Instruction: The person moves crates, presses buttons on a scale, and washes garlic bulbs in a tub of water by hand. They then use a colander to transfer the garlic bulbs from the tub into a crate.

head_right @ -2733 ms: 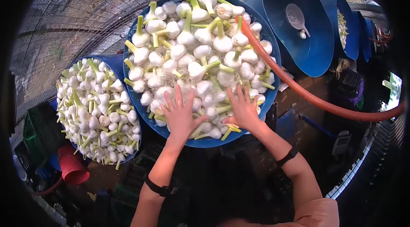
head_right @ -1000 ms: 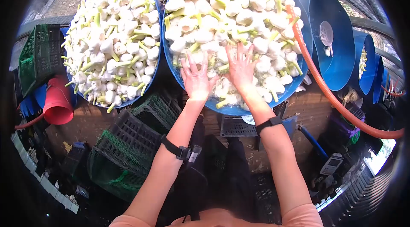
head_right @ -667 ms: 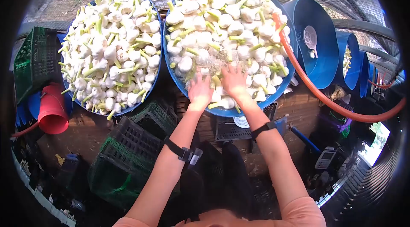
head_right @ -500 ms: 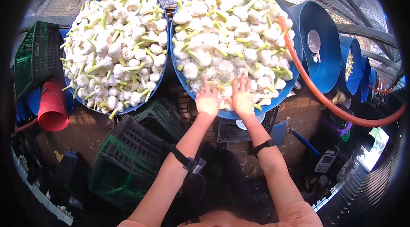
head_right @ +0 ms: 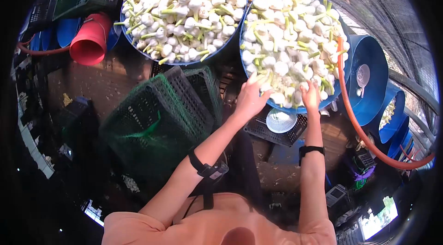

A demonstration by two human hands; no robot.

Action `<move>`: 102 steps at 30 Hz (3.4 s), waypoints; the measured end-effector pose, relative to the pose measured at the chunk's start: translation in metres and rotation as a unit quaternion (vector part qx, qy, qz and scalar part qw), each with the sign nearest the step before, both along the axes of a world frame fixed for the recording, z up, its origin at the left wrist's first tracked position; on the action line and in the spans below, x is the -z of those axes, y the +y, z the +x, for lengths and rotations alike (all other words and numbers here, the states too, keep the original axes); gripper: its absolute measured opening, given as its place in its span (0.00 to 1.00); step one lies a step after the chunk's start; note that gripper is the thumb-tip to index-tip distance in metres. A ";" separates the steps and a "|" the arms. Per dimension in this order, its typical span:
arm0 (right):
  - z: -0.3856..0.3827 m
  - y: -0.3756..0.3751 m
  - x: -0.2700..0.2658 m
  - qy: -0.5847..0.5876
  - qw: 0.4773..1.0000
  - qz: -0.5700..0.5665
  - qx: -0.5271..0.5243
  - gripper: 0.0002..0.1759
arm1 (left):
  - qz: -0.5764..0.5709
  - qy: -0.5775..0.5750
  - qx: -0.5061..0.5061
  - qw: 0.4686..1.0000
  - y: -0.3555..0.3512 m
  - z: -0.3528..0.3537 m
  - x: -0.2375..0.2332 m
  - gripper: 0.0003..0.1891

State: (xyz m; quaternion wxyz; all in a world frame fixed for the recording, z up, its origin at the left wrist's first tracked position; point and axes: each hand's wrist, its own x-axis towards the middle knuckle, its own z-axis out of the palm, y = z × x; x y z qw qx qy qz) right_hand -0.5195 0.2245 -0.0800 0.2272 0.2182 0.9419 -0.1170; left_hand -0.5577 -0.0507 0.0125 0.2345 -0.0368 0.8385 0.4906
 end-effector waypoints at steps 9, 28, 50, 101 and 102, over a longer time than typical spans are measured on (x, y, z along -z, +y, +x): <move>0.039 -0.090 -0.066 0.084 0.980 -0.178 0.015 0.16 | 0.036 0.077 -0.227 0.970 -0.122 0.074 -0.123 0.14; 0.071 -0.387 -0.158 0.012 0.945 -0.318 -0.073 0.21 | 0.091 -0.226 -0.752 0.612 -0.291 0.257 -0.068 0.34; 0.031 -0.445 -0.149 -0.033 0.911 -0.392 -0.125 0.18 | 0.133 -0.293 -0.845 0.427 -0.420 0.224 -0.034 0.07; -0.317 -0.386 0.071 -0.110 0.933 -0.170 -0.298 0.28 | -0.334 0.038 0.300 0.893 -0.320 -0.270 0.180 0.25; -0.285 -0.387 0.047 0.070 0.940 -0.177 -0.284 0.30 | -0.283 0.059 0.284 0.914 -0.323 -0.264 0.163 0.21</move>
